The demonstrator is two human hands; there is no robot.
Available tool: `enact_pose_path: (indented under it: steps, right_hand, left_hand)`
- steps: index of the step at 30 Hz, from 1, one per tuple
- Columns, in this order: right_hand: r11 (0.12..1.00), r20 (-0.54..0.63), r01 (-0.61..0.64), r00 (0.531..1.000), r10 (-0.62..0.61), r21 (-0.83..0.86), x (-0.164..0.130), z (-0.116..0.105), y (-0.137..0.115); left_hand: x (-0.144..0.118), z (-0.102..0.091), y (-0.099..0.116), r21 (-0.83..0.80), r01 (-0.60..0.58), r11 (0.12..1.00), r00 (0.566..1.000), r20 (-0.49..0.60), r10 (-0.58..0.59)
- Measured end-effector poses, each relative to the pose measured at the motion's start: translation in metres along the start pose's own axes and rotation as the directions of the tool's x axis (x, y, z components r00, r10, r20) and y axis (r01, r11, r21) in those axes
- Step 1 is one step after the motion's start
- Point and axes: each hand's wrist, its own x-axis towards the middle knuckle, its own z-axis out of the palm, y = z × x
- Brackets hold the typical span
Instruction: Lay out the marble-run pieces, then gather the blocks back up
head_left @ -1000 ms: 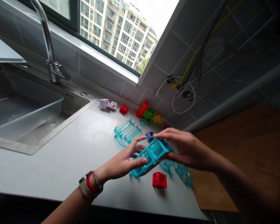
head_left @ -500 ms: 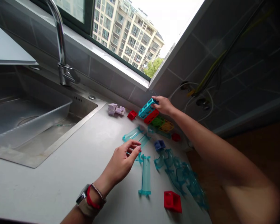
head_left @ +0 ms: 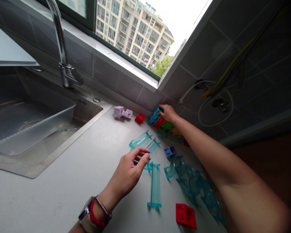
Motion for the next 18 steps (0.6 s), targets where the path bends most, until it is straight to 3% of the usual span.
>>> enact_pose_path:
  steps: [4, 9, 18]
  right_hand:
    - [0.999, -0.032, -0.030, 0.999, 0.030, 0.014, -0.006, -0.001, 0.010]
    - [0.999, 0.007, -0.008, 1.000, 0.008, 0.046, -0.012, -0.004, 0.023]
    - [0.998, 0.005, -0.036, 0.999, 0.036, 0.047, -0.011, 0.000, 0.027]
  left_hand:
    - [0.000, 0.000, 0.000, 0.004, -0.002, 1.000, 1.000, 0.004, 0.002]
    - [0.000, 0.001, -0.001, 0.015, -0.005, 1.000, 1.000, 0.019, 0.005]
    - [0.002, 0.003, -0.005, 0.026, 0.002, 1.000, 1.000, 0.021, -0.003]
